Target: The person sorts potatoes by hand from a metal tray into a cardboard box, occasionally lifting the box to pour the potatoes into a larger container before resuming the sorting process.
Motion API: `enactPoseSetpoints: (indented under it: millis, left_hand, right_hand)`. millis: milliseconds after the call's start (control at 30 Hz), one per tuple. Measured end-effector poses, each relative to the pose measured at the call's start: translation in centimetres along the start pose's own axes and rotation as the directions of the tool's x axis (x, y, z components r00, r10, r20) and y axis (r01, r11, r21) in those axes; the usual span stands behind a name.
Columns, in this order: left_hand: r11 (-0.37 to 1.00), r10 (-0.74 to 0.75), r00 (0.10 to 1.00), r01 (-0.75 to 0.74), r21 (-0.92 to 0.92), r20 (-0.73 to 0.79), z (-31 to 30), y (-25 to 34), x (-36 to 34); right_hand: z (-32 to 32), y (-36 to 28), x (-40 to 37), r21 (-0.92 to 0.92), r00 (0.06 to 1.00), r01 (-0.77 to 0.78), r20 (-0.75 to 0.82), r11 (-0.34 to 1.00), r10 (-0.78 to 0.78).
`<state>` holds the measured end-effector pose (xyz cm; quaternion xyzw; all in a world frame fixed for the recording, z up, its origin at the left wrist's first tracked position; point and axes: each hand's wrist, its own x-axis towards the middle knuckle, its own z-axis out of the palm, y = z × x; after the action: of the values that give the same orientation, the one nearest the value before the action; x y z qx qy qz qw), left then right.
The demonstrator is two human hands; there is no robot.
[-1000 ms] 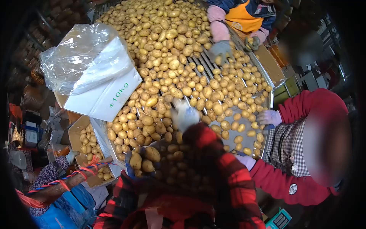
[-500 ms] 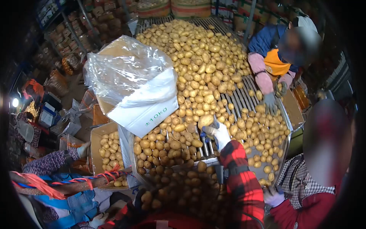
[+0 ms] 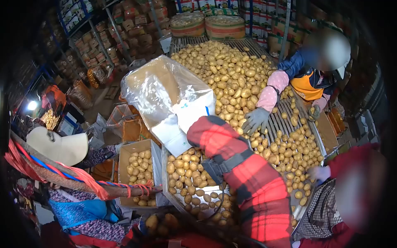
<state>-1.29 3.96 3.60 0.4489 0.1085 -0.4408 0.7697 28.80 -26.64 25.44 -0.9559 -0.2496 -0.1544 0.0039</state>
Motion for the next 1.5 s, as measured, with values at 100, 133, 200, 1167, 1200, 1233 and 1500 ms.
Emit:
enactPoseSetpoints:
  millis: [100, 133, 200, 1167, 1200, 1233, 1500]
  left_hand:
    - [0.997, -0.026, 0.999, 0.029, -0.067, 0.046, 1.3, 1.4, 0.1]
    - [0.994, -0.037, 0.997, 0.044, -0.096, 0.070, 1.8, 2.1, 0.2]
    - [0.980, -0.070, 0.988, 0.093, -0.177, 0.135, 3.5, 4.0, 0.7]
    - [-0.434, 0.900, 0.039, 0.149, 0.889, 0.433, 21.9, 25.4, 4.6]
    - [-0.426, 0.904, 0.038, 0.168, 0.889, 0.426, 21.1, 23.8, 3.9]
    - [-0.417, 0.908, 0.032, 0.189, 0.889, 0.419, 20.4, 22.1, 3.3]
    - [-0.455, 0.890, 0.080, 0.088, 0.886, 0.449, 15.5, 14.6, 5.3]
  right_hand:
    - [0.9, -0.6, -1.9, 0.216, 0.968, 0.000, -0.244, 0.976, 0.054]
    - [0.4, -1.0, -3.4, 0.219, 0.965, 0.011, -0.257, 0.976, 0.047]
    - [-2.6, -2.2, -7.0, 0.230, 0.969, -0.013, -0.238, 0.973, 0.069]
    - [-4.8, -3.8, -14.6, 0.273, 0.926, -0.315, -0.120, 0.909, 0.357]
    - [-5.1, -3.7, -14.5, 0.293, 0.924, -0.323, -0.107, 0.900, 0.367]
    - [-5.4, -3.6, -14.3, 0.311, 0.923, -0.328, -0.097, 0.892, 0.373]
    - [-5.1, -4.0, -14.1, 0.278, 0.926, -0.353, -0.031, 0.894, 0.375]
